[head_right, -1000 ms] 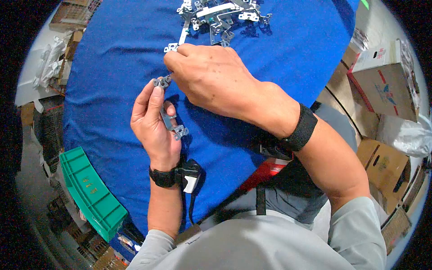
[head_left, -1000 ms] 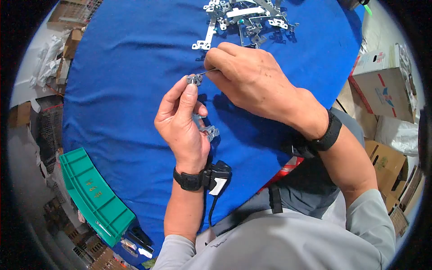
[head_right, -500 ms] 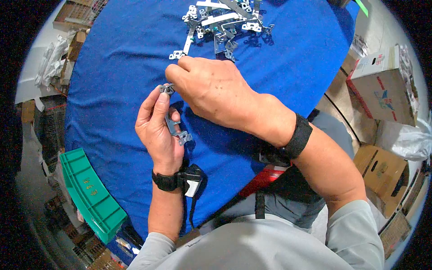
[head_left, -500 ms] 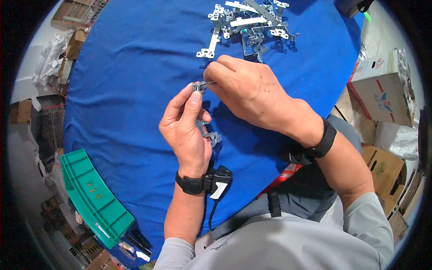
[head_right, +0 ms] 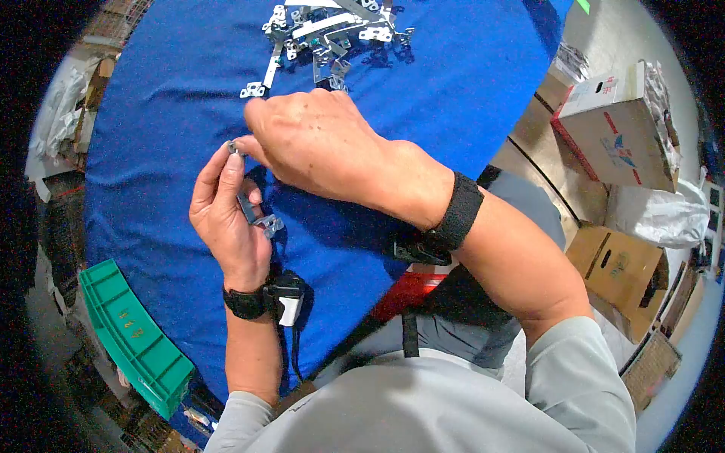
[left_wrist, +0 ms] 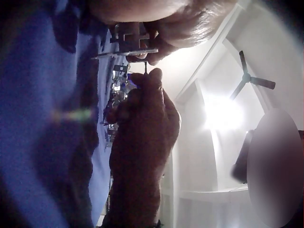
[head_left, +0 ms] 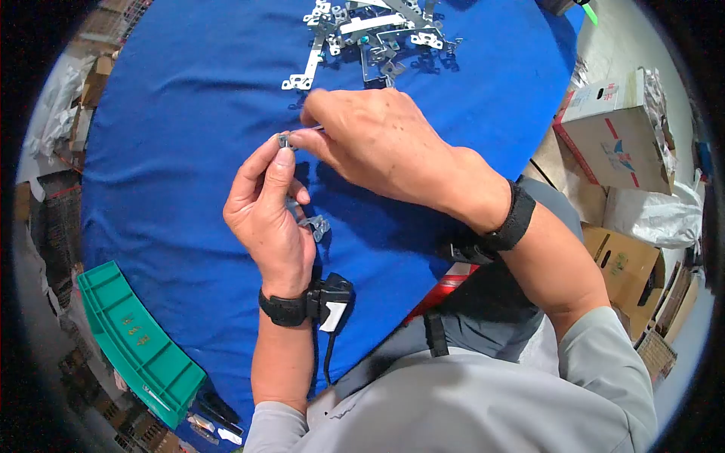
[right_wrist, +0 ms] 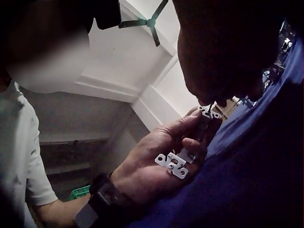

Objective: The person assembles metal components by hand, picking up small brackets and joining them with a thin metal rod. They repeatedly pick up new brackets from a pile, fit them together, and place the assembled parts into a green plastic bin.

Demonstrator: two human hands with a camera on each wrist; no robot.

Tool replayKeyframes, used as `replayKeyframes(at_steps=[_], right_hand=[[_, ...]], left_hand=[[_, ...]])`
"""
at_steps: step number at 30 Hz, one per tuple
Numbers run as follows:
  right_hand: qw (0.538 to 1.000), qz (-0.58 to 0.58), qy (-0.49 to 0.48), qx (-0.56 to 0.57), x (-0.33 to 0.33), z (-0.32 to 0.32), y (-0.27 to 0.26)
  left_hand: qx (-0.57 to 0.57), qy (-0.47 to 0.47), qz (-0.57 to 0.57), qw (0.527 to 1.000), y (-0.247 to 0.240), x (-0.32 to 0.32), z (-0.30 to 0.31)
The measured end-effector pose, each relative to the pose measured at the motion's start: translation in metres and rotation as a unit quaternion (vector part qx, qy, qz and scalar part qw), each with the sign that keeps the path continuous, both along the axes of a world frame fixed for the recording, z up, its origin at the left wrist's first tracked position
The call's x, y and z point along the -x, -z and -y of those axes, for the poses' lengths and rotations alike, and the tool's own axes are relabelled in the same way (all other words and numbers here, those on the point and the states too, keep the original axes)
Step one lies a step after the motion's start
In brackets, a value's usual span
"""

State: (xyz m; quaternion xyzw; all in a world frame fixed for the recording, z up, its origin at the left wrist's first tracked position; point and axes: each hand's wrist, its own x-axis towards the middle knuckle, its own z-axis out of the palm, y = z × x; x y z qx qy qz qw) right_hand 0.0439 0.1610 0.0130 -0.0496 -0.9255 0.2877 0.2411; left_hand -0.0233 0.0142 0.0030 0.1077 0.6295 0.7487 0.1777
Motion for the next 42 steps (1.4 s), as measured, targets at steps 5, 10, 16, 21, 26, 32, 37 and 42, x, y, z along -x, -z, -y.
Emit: replayKeyframes(at_steps=[5,10,16,21,26,32,37,42], right_hand=[[1.000,-0.007,-0.002,0.023,0.000,-0.002,-0.003],[0.998,0.054,0.003,-0.018,0.000,-0.002,-0.002],[1.000,0.006,-0.023,-0.014,0.000,-0.004,-0.001],[0.999,0.028,-0.017,-0.008,-0.001,-0.004,0.000],[0.999,0.009,-0.035,0.014,-0.002,-0.006,-0.006],[1.000,-0.003,-0.020,0.013,-0.001,-0.003,-0.002],[0.999,0.036,-0.021,-0.010,-0.002,-0.005,-0.006],[1.000,0.018,-0.016,0.000,-0.002,-0.003,-0.004]], left_hand=[[0.003,-0.003,-0.002,1.000,0.001,0.000,-0.001],[0.015,0.006,-0.010,1.000,0.001,0.001,0.002],[0.008,0.004,-0.010,1.000,0.001,0.001,0.000],[0.004,0.009,-0.015,1.000,0.002,0.001,0.000],[0.000,0.009,-0.016,1.000,0.002,0.001,0.000],[-0.001,0.003,-0.003,1.000,0.000,0.000,-0.001],[0.000,0.003,-0.009,1.000,0.002,0.001,-0.001],[-0.005,-0.003,-0.002,1.000,0.002,0.001,-0.001]])
